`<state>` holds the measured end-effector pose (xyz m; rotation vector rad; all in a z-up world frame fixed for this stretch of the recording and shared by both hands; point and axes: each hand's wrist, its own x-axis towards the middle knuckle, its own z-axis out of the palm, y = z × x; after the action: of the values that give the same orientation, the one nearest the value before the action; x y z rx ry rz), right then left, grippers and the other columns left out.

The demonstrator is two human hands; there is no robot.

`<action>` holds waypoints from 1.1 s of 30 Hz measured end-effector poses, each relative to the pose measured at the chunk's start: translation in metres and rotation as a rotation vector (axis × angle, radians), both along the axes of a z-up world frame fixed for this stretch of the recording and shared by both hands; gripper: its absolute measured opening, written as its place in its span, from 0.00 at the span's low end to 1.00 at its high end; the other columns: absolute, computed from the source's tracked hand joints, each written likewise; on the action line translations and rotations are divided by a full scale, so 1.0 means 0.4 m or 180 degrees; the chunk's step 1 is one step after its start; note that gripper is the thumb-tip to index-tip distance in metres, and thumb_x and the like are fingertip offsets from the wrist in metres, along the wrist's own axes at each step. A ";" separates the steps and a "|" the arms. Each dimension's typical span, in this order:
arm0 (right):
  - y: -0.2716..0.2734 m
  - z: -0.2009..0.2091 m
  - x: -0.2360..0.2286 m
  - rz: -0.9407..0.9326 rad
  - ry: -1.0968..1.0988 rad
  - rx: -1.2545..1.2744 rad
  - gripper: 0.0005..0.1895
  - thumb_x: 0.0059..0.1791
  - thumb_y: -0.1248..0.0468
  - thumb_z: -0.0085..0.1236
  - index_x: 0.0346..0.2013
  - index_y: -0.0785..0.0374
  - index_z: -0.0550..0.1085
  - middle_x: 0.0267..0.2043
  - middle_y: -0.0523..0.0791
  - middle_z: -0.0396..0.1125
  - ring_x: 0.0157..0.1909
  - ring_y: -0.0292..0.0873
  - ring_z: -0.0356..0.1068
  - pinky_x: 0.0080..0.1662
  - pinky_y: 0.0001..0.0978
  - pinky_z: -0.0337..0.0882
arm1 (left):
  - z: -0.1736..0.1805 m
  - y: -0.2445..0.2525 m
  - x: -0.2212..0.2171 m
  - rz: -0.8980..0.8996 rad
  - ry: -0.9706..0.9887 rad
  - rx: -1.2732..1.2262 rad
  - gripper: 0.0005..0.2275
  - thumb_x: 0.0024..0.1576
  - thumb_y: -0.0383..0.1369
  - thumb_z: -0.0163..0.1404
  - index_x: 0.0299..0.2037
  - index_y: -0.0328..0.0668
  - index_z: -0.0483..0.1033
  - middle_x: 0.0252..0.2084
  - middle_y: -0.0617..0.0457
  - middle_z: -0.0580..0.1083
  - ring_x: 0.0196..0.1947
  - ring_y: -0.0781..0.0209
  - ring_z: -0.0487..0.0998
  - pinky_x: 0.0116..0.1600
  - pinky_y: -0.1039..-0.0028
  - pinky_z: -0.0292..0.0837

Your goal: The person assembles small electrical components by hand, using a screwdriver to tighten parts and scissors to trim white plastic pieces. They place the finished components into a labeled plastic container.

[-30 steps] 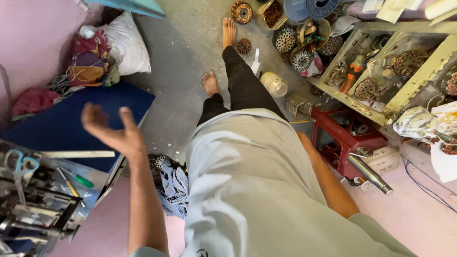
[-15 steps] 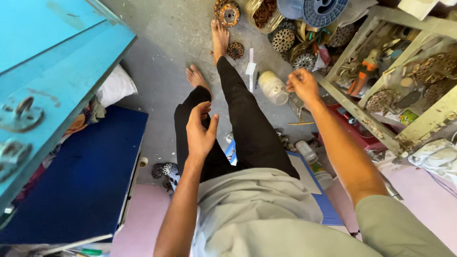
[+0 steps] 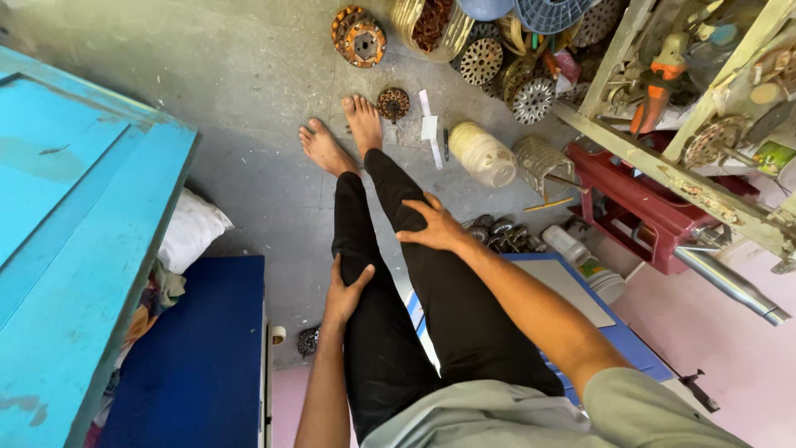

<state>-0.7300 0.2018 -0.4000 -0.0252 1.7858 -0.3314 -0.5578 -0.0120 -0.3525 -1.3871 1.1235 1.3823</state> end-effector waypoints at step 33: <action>-0.391 -0.458 -0.330 0.0720 0.2475 -0.0113 0.15 0.56 0.57 0.44 0.56 0.57 0.68 0.61 0.50 0.66 0.61 0.53 0.66 0.55 0.48 0.68 | -0.070 -0.035 -0.144 -0.0422 -0.0177 -0.0514 0.41 0.39 0.45 0.69 0.65 0.39 0.69 0.56 0.35 0.77 0.57 0.45 0.79 0.61 0.63 0.72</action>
<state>-0.8621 0.0456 -0.5832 -0.4283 2.5140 -0.1968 -0.6154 -0.0260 -0.3806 -1.4281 1.2892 1.1735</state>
